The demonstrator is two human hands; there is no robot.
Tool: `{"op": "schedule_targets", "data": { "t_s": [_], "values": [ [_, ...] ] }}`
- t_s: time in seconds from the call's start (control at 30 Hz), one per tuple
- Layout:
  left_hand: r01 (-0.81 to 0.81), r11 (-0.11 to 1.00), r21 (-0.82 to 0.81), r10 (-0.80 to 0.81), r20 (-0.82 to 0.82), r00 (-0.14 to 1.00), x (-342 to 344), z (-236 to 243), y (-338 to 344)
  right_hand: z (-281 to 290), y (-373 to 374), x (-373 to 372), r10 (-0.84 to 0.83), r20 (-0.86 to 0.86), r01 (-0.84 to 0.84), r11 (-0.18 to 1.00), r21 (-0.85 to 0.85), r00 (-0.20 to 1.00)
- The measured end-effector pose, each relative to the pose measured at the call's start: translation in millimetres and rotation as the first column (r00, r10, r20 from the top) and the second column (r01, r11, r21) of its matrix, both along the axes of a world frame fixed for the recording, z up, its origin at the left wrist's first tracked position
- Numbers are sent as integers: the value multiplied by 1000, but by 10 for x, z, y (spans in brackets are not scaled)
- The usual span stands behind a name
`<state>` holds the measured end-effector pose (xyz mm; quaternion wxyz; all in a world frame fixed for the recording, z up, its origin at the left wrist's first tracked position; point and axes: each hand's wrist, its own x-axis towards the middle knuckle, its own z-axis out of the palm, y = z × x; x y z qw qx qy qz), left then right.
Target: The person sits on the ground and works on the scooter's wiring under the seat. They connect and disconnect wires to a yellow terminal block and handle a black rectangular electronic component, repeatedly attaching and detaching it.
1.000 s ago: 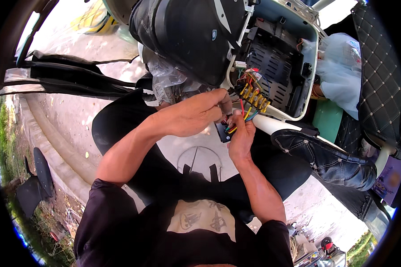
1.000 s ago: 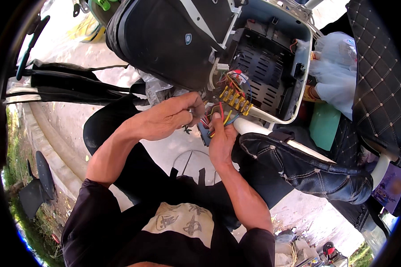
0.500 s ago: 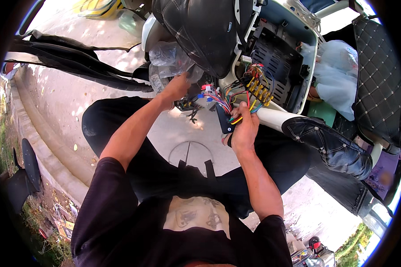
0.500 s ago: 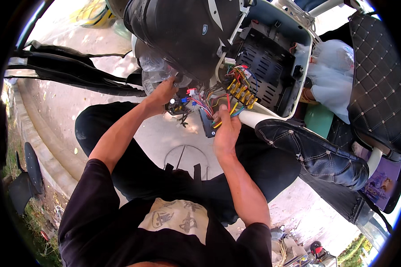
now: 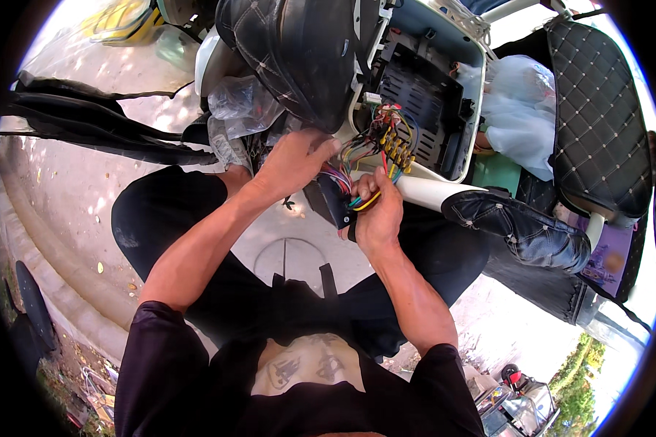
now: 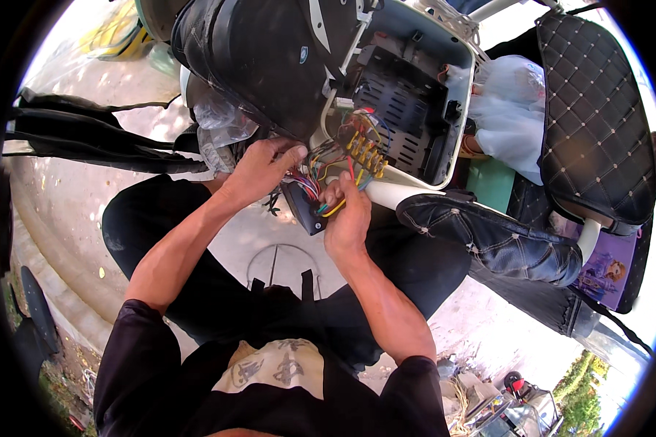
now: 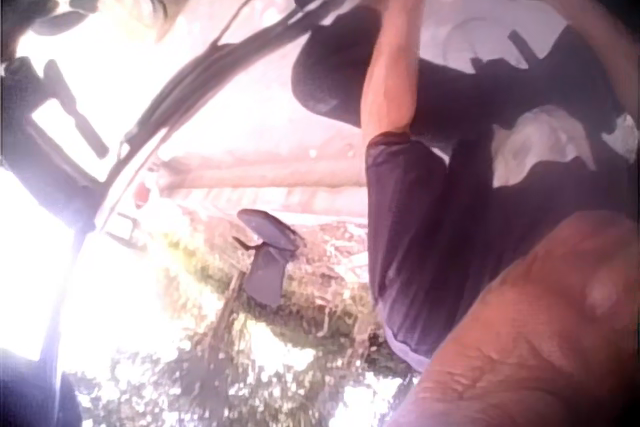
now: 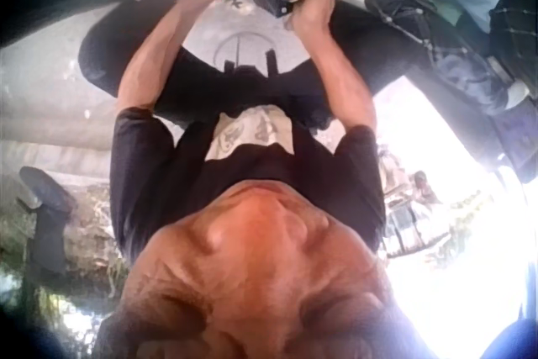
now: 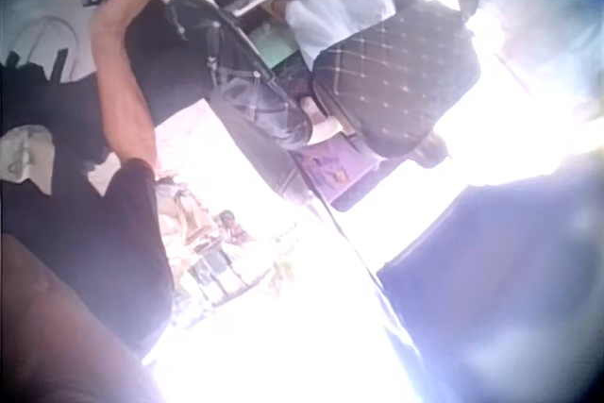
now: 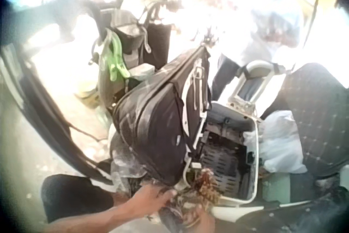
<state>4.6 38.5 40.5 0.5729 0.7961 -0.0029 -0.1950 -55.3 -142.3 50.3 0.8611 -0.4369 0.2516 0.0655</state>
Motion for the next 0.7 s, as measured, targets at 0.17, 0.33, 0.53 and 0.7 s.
{"op": "schedule_targets", "data": {
  "t_s": [0.17,0.33,0.53,0.7],
  "values": [
    [81,996,-32,-80,53,995,2,161,-120,8,-7,2,-21,11,21,1000,12,1000],
    [15,965,-262,-50,-129,990,19,-100,-128,7,43,11,-60,21,60,998,-24,998],
    [-164,843,-512,7,-295,956,-2,-162,-147,25,56,31,-53,38,56,995,-86,998],
    [-311,800,-513,79,-423,902,-34,-156,-213,10,55,25,-60,38,63,995,-79,997]
  ]
}}
